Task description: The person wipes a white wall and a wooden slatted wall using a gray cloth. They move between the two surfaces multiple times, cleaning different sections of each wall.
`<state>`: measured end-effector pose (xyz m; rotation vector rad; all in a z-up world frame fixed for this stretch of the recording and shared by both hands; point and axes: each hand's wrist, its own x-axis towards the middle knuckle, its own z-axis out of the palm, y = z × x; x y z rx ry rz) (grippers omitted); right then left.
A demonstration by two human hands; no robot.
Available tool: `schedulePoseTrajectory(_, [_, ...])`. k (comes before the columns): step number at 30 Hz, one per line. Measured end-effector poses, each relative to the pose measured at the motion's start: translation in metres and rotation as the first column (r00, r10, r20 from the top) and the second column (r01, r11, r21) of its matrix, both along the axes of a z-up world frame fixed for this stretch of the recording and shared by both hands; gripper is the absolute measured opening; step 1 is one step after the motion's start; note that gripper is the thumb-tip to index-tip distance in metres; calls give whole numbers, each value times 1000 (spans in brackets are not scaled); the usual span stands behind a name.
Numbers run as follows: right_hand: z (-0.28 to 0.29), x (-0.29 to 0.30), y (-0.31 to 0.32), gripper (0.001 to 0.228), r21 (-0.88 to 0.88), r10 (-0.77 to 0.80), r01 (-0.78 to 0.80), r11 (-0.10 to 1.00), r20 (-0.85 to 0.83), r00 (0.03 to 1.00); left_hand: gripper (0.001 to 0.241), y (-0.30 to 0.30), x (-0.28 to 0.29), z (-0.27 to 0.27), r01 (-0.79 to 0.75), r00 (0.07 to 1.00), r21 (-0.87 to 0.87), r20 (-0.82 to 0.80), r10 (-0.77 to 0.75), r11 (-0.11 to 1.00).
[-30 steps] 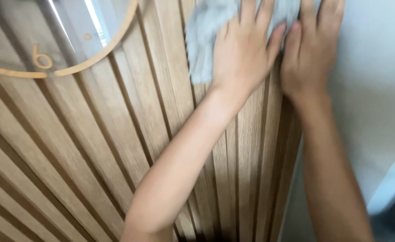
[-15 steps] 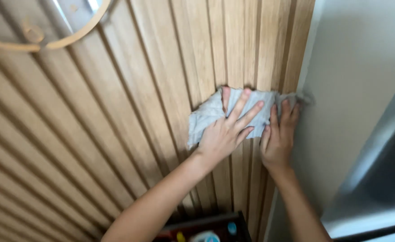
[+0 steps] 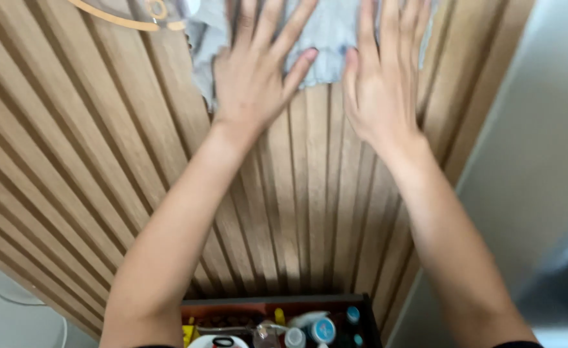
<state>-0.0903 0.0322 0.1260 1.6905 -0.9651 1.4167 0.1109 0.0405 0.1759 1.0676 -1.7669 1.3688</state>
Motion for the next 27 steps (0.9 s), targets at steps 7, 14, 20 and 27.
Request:
schedulePoseTrajectory(7, [25, 43, -3, 65, 131, -154, 151, 980, 12, 988, 55, -21, 20, -20, 215, 973, 107, -107, -204, 971])
schedulePoseTrajectory(14, [-73, 45, -22, 64, 32, -59, 59, 998, -7, 998, 53, -26, 26, -110, 320, 942, 236, -187, -280, 918])
schedulePoseTrajectory(20, [-177, 43, -12, 69, 118, -33, 45, 992, -102, 994, 62, -10, 41, -207, 72, 997, 182, -2, -73, 981])
schedulePoseTrajectory(27, [-245, 36, -25, 47, -89, 32, -43, 995, -128, 991, 50, 3, 76, -212, 480, 854, 237, 95, -512, 845])
